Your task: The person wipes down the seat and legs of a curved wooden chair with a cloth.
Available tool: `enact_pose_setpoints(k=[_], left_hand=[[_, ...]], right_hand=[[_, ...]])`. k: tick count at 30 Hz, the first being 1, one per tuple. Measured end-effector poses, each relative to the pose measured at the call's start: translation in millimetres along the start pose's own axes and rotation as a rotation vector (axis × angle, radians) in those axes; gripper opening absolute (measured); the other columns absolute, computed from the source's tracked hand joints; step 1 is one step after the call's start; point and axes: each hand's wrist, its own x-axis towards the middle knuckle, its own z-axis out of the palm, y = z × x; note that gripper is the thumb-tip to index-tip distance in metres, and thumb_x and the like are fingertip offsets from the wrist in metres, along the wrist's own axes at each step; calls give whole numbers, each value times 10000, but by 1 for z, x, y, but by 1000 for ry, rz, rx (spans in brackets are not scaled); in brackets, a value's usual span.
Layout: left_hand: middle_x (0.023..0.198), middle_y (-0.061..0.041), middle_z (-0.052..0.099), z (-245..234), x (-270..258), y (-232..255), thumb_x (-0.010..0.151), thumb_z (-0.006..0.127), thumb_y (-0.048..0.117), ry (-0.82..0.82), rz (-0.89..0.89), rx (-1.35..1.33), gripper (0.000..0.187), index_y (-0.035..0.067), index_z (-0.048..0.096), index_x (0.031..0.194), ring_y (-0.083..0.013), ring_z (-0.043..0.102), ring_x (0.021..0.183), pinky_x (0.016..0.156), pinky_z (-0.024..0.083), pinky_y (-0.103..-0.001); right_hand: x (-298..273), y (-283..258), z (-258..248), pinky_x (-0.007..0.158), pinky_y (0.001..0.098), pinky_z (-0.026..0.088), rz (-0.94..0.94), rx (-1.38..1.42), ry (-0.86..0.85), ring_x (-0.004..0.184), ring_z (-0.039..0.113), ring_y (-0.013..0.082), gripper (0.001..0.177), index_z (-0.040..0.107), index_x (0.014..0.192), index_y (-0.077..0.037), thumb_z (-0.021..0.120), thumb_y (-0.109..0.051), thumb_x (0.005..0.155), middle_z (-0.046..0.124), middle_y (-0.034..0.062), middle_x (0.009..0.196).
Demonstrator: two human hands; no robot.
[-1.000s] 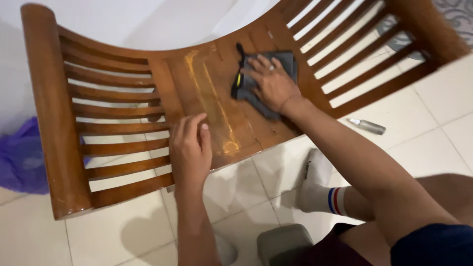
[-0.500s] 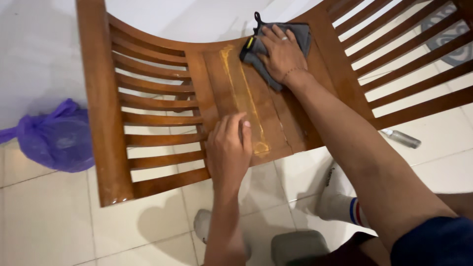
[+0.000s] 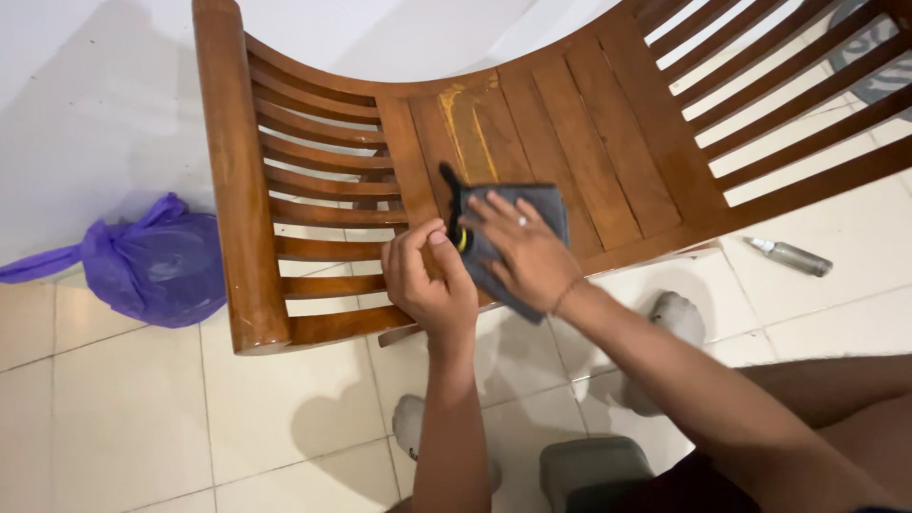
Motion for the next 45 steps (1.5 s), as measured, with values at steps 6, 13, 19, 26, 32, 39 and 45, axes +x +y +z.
enact_pose_setpoints(k=[6,13,19,26,32,39,45], left_hand=[[982,-82,683,0,-2,-3,1028,585,38,76,-87,-107,90,10,670,1030,-264,639,962,810,557,-363],[1003,-85,697,0,4,-2,1023,591,59,37,-59,-46,84,30,670,1025,-288,618,1004,909,528,-403],[1003,-97,692,0,8,-4,1008,591,85,-19,-45,-10,96,38,673,1024,-297,612,998,908,508,-418],[998,-76,703,0,10,-1,973,601,80,-93,-95,43,99,62,691,1010,-290,628,990,920,511,-402],[1024,-68,709,-1,16,4,975,608,107,-136,-96,85,106,69,695,1022,-298,633,1000,927,500,-412],[1069,-59,709,0,17,9,981,621,170,-208,-72,160,111,105,695,1032,-297,643,1024,890,467,-439],[965,-59,682,1,16,5,964,641,210,-279,-110,228,123,123,707,1020,-300,638,983,849,466,-454]], right_hand=[[-16,-29,-4,1193,545,279,3,87,-88,1508,352,332,605,538,1434,-149,690,-149,848,438,125,1594],[55,-1,9,1211,557,258,-73,147,-59,1528,317,362,586,495,1475,-104,672,-221,928,379,164,1629],[144,32,34,1232,558,221,-44,114,5,1529,296,361,549,485,1508,-119,620,-263,996,374,148,1637],[203,72,48,1260,515,199,124,-8,17,1546,278,322,561,432,1547,-101,505,-385,1069,379,118,1641],[187,63,45,1248,514,181,154,-70,8,1544,246,307,613,379,1570,-109,494,-430,1060,331,115,1657],[95,33,24,1218,552,199,40,-88,-69,1543,247,324,619,417,1560,-156,543,-388,1001,304,130,1666],[14,11,2,1226,544,242,-54,-87,-94,1534,302,367,615,461,1516,-129,602,-286,938,343,151,1665]])
